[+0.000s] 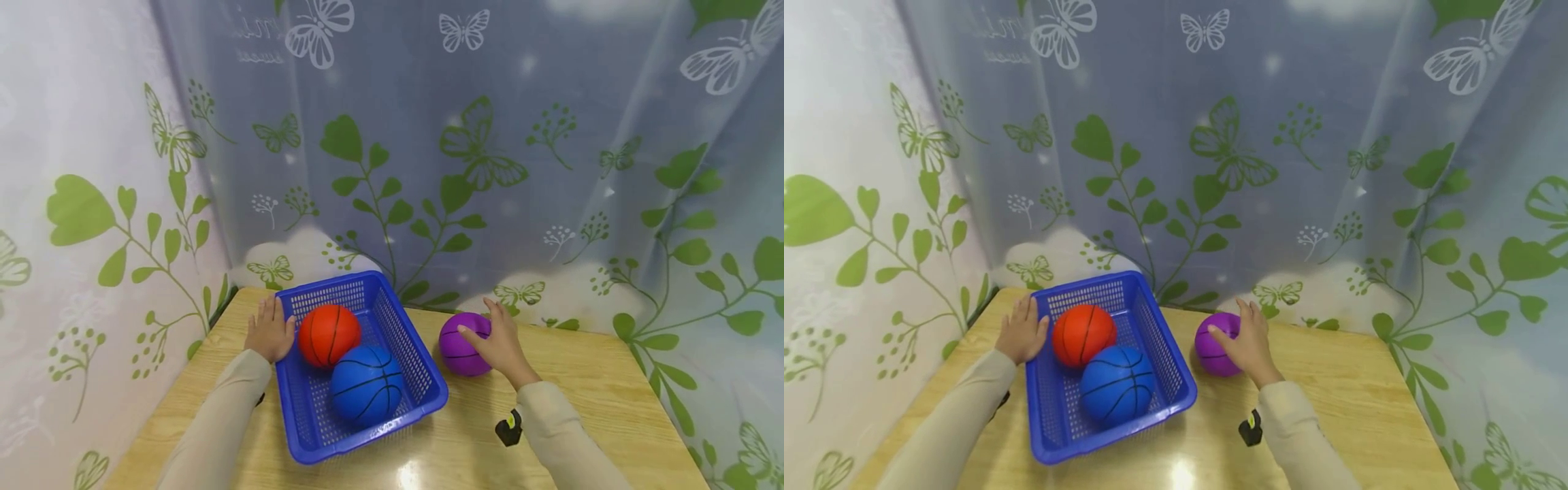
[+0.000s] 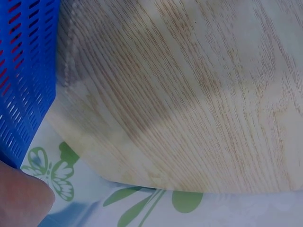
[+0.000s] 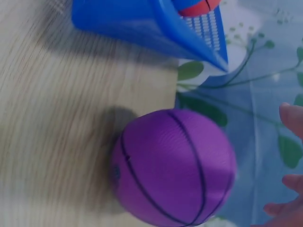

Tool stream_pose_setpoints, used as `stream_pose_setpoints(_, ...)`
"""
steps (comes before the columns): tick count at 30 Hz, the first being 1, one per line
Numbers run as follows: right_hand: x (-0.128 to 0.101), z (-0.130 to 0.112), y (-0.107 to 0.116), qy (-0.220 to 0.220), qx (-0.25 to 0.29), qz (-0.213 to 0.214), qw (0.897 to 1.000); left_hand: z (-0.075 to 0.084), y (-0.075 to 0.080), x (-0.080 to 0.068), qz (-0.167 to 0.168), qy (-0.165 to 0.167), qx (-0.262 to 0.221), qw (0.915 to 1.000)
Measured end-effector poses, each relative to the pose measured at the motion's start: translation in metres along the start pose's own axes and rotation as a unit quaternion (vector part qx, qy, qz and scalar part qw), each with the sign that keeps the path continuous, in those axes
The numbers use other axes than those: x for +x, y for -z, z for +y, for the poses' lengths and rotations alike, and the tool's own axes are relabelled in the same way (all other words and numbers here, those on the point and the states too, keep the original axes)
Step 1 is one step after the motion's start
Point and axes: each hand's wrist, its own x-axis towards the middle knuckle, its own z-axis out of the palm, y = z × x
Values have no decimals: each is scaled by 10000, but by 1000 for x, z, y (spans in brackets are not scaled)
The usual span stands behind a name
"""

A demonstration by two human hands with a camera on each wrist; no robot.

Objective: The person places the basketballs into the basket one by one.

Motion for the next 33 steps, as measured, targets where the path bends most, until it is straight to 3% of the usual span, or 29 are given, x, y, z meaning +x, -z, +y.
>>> stream_pose_setpoints(6, 5, 12, -7, -301, 179, 49, 9994, 3, 3, -1, -61, 27, 3, 10000)
stream_pose_setpoints(14, 10, 30, -33, -802, 392, 41, 9960, 4, 4, -2, -64, 32, 3, 10000)
stream_pose_setpoints(22, 5, 37, -45, -616, 238, 332, 9973, 6, 6, -3, -76, 55, -15, 10000)
stream_pose_setpoints(33, 0, 45, -41, -747, 442, 299, 9958, 4, 4, -3, -38, 35, 72, 10000)
